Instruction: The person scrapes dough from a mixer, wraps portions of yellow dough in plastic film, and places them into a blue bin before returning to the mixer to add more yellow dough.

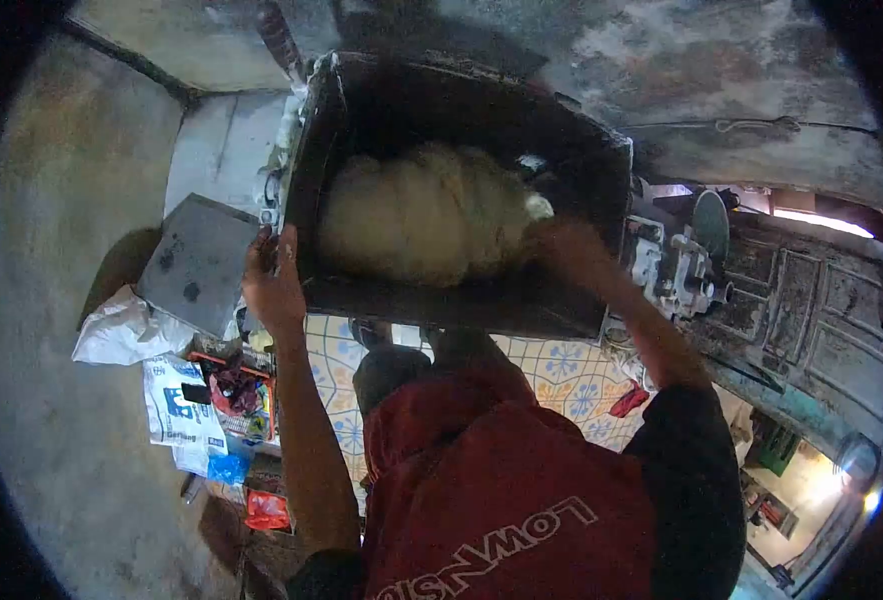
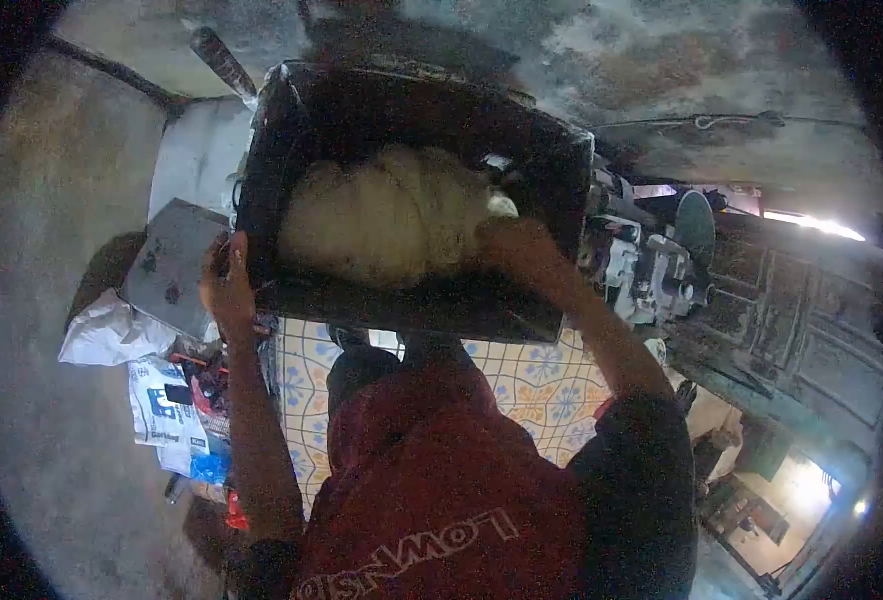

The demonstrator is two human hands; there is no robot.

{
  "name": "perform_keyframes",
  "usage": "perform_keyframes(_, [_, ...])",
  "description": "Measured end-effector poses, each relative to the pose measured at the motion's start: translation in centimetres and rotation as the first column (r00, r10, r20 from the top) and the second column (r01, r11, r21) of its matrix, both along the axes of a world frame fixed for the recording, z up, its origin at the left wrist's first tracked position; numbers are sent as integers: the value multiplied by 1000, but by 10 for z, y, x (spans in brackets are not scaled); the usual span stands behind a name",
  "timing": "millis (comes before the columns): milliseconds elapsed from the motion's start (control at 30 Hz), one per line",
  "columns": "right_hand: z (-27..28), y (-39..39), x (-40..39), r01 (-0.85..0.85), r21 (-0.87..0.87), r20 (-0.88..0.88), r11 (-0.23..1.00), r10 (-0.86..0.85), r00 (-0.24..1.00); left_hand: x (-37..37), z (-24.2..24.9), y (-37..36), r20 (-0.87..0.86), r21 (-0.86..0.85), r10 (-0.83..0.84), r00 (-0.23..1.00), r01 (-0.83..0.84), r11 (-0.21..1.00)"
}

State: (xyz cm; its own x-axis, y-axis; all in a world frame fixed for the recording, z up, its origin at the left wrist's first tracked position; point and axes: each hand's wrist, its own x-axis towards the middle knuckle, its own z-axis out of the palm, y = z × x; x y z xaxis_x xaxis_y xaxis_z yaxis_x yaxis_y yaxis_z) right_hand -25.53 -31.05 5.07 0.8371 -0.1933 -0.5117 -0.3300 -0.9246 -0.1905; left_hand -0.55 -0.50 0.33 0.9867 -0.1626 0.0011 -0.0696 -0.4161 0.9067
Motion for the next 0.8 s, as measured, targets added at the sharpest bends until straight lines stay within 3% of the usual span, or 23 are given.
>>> perform_keyframes(67, [-27, 26, -13, -165, 22, 254, 986, 154, 955, 3, -20, 4, -45, -205, -4, 999, -5, 979])
perform_keyframes(133, [-52, 53, 8, -360, 32, -79, 933, 361, 929, 7, -22, 10, -28, -102, -28, 999, 25, 994])
perform_keyframes(233, [-127, 71, 3, -587, -195, 370, 786, 613, 698, 4, 6, -2, -9, 128, 14, 1000, -13, 992])
perform_keyframes(267, [-155, 73, 3, -563, -239, 364, 791, 611, 703, 1, 15, -6, -2, 217, 36, 999, -35, 976])
perform_keyframes(333, [-200, 65, 15, -510, -334, 352, 793, 607, 712, 5, 12, -3, -2, 189, -35, 999, 34, 981])
perform_keyframes(433, [-130, 57, 54, -519, -218, 179, 827, 556, 812, 2, 3, 6, -52, 141, -69, 996, 76, 987])
perform_keyframes(467, [-103, 49, 76, -532, -160, 16, 832, 541, 841, 4, 5, 6, -65, 116, -67, 996, 74, 990])
perform_keyframes(533, [-59, 35, 111, -516, -53, -301, 855, 479, 825, -1, 26, -2, -50, 317, -40, 998, 54, 947])
perform_keyframes(567, [-53, 30, 112, -509, -89, -254, 856, 475, 843, -2, 36, -3, -37, 414, -25, 999, 38, 909])
perform_keyframes(633, [-49, 14, 106, -478, -152, -157, 865, 456, 876, 2, 26, 2, 3, 391, -12, 1000, 10, 920])
perform_keyframes(667, [-37, 7, 105, -367, -138, -168, 920, 343, 924, 5, 12, 4, 19, 385, -18, 1000, 10, 923])
perform_keyframes(733, [-18, -3, 93, -122, -88, -205, 989, 102, 974, 19, -30, 18, 113, 122, -81, 990, 67, 990])
perform_keyframes(800, [-38, -5, 52, 50, 139, 131, 989, -69, 989, 16, -24, 13, 115, 47, -112, 987, 107, 993])
